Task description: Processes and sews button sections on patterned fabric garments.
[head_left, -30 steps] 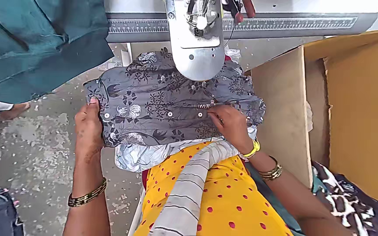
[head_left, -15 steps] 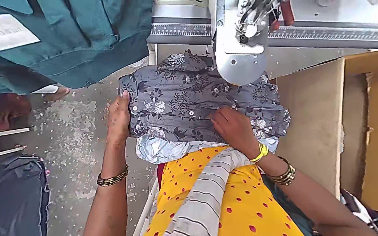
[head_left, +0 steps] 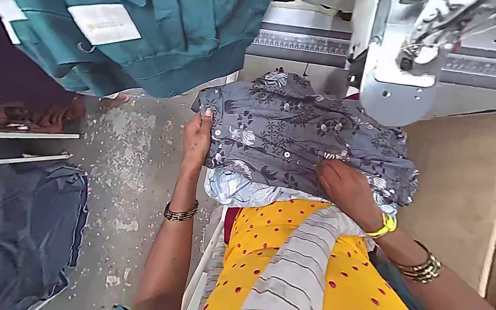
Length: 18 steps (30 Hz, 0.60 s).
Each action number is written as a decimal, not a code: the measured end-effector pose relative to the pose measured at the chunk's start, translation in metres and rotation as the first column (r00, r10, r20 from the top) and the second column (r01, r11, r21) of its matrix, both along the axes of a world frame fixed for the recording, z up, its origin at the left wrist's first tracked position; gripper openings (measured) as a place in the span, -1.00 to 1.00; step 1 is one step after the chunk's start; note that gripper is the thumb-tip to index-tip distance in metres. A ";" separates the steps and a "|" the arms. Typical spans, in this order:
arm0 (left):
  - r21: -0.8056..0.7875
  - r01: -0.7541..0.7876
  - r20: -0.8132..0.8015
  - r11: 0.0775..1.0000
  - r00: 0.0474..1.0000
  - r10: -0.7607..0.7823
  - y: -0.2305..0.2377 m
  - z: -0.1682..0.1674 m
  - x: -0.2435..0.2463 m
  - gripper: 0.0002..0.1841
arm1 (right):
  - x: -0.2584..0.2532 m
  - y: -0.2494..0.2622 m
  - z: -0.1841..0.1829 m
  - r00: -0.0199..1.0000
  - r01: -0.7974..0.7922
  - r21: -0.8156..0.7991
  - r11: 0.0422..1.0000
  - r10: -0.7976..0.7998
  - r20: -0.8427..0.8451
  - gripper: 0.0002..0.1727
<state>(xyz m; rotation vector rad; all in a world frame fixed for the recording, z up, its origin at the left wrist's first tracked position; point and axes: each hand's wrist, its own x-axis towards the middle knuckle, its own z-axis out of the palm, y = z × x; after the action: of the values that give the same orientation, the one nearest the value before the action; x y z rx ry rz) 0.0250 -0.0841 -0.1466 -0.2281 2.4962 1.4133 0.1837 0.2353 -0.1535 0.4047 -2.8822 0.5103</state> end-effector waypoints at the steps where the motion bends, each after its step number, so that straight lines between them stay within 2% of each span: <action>1: -0.002 0.003 0.015 1.000 1.000 -0.003 -0.001 -0.001 0.001 -0.43 | 0.001 0.000 -0.001 1.000 0.000 0.001 1.000 0.000 0.009 -0.80; 4: 0.002 0.003 0.065 1.000 0.998 -0.003 -0.001 0.000 0.002 -0.43 | -0.004 0.002 0.007 0.991 0.006 -0.024 1.000 -0.003 0.133 -0.75; 7: 0.051 -0.005 0.074 0.999 0.997 0.001 -0.006 0.005 0.003 -0.45 | -0.026 -0.005 0.029 0.968 0.006 -0.130 0.991 0.027 0.249 -0.64; 9: 0.089 -0.003 0.073 0.996 0.997 -0.004 -0.009 0.006 0.003 -0.46 | -0.046 -0.029 0.040 0.977 -0.017 -0.245 0.969 0.068 0.203 -0.67; 12: 0.111 -0.020 0.068 0.994 0.998 0.012 -0.009 0.004 0.004 -0.45 | -0.078 -0.080 0.036 0.985 -0.068 -0.356 0.932 0.120 0.126 -0.74; 15: 0.114 -0.036 0.082 0.993 0.996 0.027 -0.013 0.001 0.006 -0.45 | -0.098 -0.113 0.021 0.988 -0.123 -0.312 0.942 0.147 0.055 -0.74; 18: 0.147 -0.038 0.086 0.988 0.996 0.026 -0.014 0.000 0.006 -0.47 | -0.108 -0.124 0.018 0.982 -0.164 -0.253 0.954 0.182 0.051 -0.76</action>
<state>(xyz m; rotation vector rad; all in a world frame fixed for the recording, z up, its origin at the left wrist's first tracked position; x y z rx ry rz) 0.0312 -0.0983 -0.1461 -0.2921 2.3186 1.5603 0.0759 0.1112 -0.1351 0.6111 -2.8160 0.9215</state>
